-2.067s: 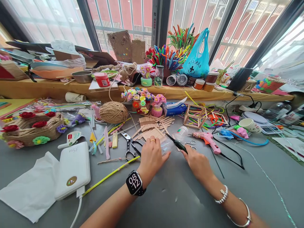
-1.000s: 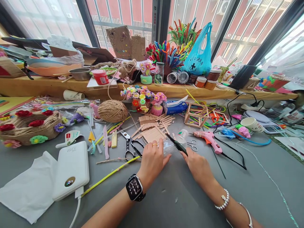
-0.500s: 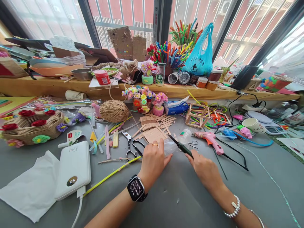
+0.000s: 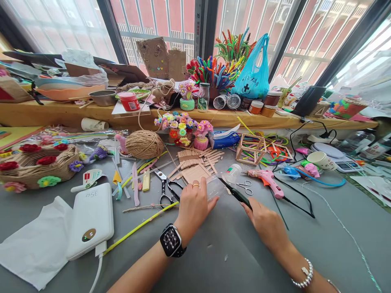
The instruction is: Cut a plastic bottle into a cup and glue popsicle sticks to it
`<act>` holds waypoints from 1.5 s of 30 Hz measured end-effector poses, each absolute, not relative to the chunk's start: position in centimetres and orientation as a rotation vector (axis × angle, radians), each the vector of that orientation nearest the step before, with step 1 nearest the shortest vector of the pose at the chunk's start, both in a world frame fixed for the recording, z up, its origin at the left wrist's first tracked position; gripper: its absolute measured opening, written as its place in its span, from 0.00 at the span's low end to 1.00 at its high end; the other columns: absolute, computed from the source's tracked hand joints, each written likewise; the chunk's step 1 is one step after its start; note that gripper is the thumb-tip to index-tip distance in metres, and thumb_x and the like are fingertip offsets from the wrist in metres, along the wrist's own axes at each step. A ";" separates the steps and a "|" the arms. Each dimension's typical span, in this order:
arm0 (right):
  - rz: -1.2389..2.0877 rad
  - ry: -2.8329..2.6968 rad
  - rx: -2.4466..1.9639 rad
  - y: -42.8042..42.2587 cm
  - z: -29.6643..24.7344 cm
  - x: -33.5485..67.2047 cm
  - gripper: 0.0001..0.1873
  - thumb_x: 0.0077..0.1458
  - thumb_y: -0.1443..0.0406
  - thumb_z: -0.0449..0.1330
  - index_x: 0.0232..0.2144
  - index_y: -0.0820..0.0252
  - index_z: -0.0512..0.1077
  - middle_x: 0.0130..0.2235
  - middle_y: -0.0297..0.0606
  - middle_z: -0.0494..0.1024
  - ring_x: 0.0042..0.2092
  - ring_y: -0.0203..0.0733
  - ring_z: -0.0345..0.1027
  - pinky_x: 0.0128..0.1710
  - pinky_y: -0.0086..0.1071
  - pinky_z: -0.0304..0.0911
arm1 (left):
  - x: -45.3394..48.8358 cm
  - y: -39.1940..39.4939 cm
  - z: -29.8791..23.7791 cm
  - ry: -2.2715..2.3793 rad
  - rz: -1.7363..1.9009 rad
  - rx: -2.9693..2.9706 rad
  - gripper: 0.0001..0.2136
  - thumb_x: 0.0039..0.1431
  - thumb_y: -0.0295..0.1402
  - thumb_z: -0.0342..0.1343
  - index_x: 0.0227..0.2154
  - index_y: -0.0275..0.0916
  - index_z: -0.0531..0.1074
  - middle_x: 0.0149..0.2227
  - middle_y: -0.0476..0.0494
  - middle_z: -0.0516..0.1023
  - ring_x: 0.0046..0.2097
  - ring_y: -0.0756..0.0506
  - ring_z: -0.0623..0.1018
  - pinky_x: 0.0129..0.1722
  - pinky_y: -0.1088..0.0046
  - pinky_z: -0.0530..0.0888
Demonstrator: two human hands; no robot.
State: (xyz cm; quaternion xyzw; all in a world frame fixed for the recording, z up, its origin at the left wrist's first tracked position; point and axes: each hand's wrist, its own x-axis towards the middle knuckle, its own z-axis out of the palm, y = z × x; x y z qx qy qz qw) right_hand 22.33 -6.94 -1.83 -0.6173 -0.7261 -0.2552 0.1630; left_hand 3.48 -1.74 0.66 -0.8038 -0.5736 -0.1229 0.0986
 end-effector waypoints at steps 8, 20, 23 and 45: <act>-0.710 -2.030 -1.777 -5.9 -2.7 21.4 0.26 0.61 0.57 0.35 0.25 0.63 0.66 0.14 0.33 0.68 0.16 0.33 0.64 0.16 0.28 0.45 | 3.6 -1.7 0.7 -1.711 -0.353 -2.374 0.27 0.52 0.49 0.45 0.48 0.32 0.62 0.34 0.39 0.71 0.34 0.42 0.71 0.32 0.69 0.66; -0.675 -2.067 -1.854 -5.2 -2.8 20.7 0.26 0.61 0.57 0.34 0.22 0.62 0.64 0.15 0.35 0.69 0.17 0.34 0.65 0.16 0.27 0.43 | 3.6 -1.8 0.7 -1.684 -0.332 -2.399 0.27 0.53 0.48 0.44 0.49 0.30 0.61 0.34 0.38 0.71 0.34 0.42 0.71 0.32 0.68 0.66; -0.643 -2.091 -1.888 -5.0 -2.8 20.7 0.25 0.61 0.57 0.34 0.23 0.62 0.64 0.16 0.36 0.70 0.17 0.34 0.66 0.15 0.27 0.42 | 3.7 -1.8 0.7 -1.674 -0.323 -2.395 0.27 0.54 0.47 0.45 0.49 0.30 0.61 0.34 0.37 0.71 0.34 0.42 0.71 0.33 0.68 0.66; -0.042 -2.004 -2.131 -7.9 1.2 22.7 0.19 0.57 0.53 0.41 0.27 0.58 0.63 0.21 0.38 0.73 0.22 0.44 0.69 0.17 0.30 0.50 | 3.0 -1.1 0.7 -1.799 -0.396 -2.393 0.29 0.53 0.49 0.43 0.49 0.29 0.62 0.35 0.33 0.73 0.36 0.38 0.73 0.32 0.66 0.66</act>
